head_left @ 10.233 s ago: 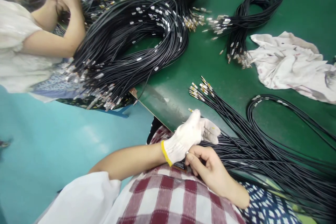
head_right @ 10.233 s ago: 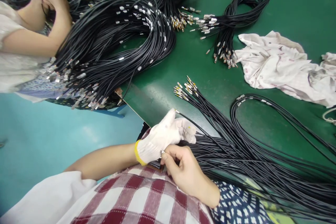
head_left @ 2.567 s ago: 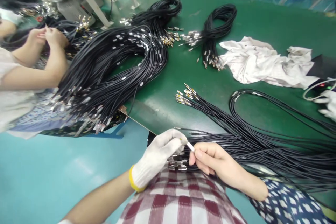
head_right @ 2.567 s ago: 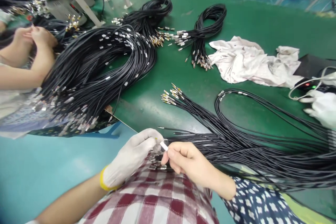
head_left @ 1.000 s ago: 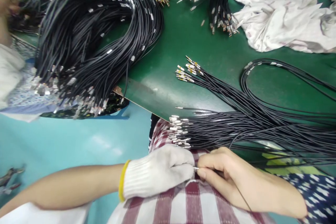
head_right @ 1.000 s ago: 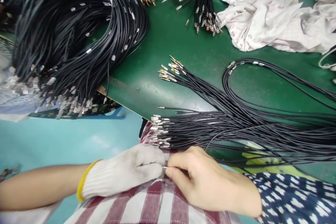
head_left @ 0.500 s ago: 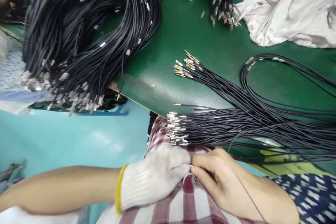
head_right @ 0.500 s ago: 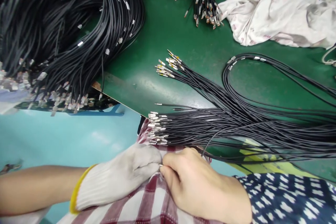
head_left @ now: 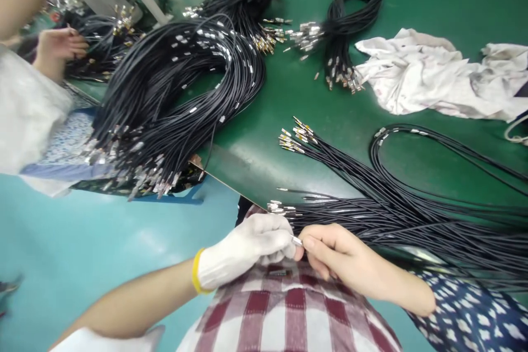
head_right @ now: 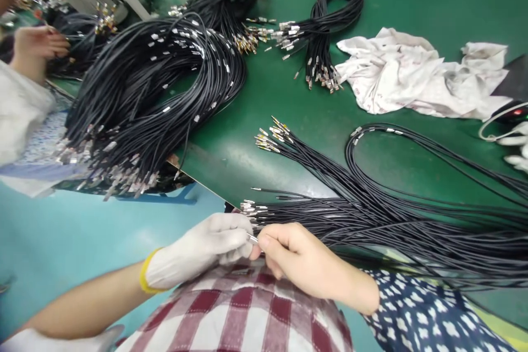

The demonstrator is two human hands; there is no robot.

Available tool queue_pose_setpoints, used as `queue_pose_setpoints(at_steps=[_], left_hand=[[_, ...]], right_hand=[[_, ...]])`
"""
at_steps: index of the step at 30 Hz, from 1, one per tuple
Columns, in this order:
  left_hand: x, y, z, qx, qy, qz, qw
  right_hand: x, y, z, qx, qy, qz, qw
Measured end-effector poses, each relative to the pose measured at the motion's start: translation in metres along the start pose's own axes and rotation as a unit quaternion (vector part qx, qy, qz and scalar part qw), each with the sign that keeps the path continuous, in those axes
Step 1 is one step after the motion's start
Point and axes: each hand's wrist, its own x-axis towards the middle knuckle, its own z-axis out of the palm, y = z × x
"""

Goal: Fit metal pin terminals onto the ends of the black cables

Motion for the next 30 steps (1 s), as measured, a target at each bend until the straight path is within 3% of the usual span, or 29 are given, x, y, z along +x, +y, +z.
queue_pose_setpoints(at_steps=[6, 10, 13, 16, 21, 23, 27, 30], left_hand=[[0.0, -0.002, -0.002, -0.038, -0.019, -0.001, 0.999], [0.002, -0.003, -0.001, -0.071, -0.027, 0.006, 0.997], [0.002, -0.005, -0.001, -0.068, -0.028, 0.021, 0.997], [-0.002, -0.004, -0.002, -0.036, -0.029, 0.031, 0.998], [-0.011, -0.003, -0.005, 0.001, -0.048, 0.024, 0.999], [-0.014, -0.002, -0.004, 0.031, -0.043, 0.003, 0.999], [-0.019, -0.001, 0.004, 0.12, -0.018, -0.036, 0.992], [-0.02, -0.002, 0.008, 0.138, -0.025, -0.046, 0.989]], right_hand=[[0.006, 0.009, 0.001, 0.12, -0.019, 0.062, 0.991], [0.008, 0.008, -0.001, 0.141, -0.022, 0.084, 0.986], [0.007, 0.003, -0.001, 0.08, -0.013, 0.073, 0.994], [0.004, -0.002, 0.003, -0.067, 0.041, 0.014, 0.997], [-0.002, -0.007, 0.008, -0.315, 0.118, -0.069, 0.939], [-0.004, -0.008, 0.009, -0.319, 0.101, -0.068, 0.94], [-0.009, -0.007, 0.011, -0.232, 0.027, -0.011, 0.972], [-0.014, -0.002, 0.015, -0.244, 0.035, 0.013, 0.969]])
